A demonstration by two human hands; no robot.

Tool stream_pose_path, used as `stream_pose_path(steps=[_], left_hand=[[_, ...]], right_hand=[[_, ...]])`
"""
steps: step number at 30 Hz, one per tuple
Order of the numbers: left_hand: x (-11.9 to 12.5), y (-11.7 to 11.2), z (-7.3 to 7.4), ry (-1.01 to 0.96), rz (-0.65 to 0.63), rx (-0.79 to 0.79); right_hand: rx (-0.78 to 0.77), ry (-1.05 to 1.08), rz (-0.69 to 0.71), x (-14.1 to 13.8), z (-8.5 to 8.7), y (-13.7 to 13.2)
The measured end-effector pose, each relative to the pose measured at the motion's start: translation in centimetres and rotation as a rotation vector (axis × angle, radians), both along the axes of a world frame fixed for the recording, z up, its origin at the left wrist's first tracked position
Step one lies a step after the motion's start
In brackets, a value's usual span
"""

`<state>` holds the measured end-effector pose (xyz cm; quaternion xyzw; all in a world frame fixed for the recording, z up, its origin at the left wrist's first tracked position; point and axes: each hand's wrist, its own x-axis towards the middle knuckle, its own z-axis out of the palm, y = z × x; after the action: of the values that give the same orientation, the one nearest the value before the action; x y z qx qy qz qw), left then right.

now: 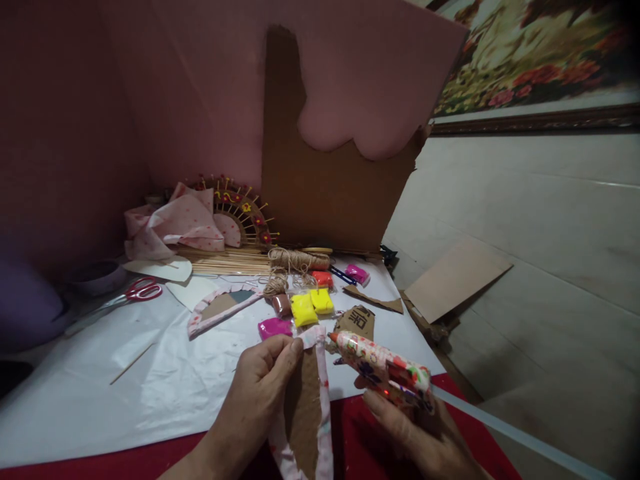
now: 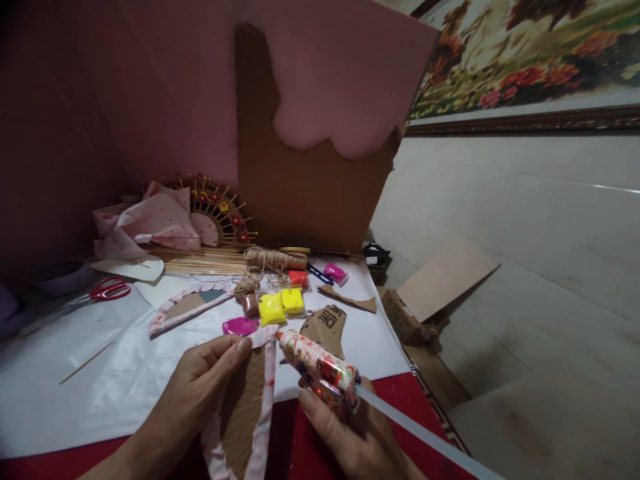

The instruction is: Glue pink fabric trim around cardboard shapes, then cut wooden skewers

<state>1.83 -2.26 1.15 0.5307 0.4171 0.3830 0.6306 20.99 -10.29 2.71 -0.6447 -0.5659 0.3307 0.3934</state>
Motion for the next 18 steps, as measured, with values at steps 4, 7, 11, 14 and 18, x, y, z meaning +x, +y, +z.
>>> stream_pose_path(steps=[4, 7, 11, 14, 18], left_hand=[[0.1, 0.0, 0.0, -0.014, -0.002, -0.033], [0.1, 0.0, 0.1, -0.053, -0.004, -0.064], [0.1, 0.0, 0.3, -0.149, -0.017, -0.117], [0.2, 0.0, 0.4, -0.207, -0.045, -0.159], [0.2, -0.1, 0.4, -0.255, -0.100, -0.183]], right_hand=[[0.028, 0.025, 0.011, 0.3, 0.2, -0.2], [0.037, 0.013, 0.011, 0.6, 0.0, -0.4], [0.061, -0.082, 0.057, 0.7, -0.7, -0.8], [0.085, -0.126, 0.094, 0.6, -1.2, -1.3], [0.108, -0.106, 0.168, 0.1, -0.4, -1.6]])
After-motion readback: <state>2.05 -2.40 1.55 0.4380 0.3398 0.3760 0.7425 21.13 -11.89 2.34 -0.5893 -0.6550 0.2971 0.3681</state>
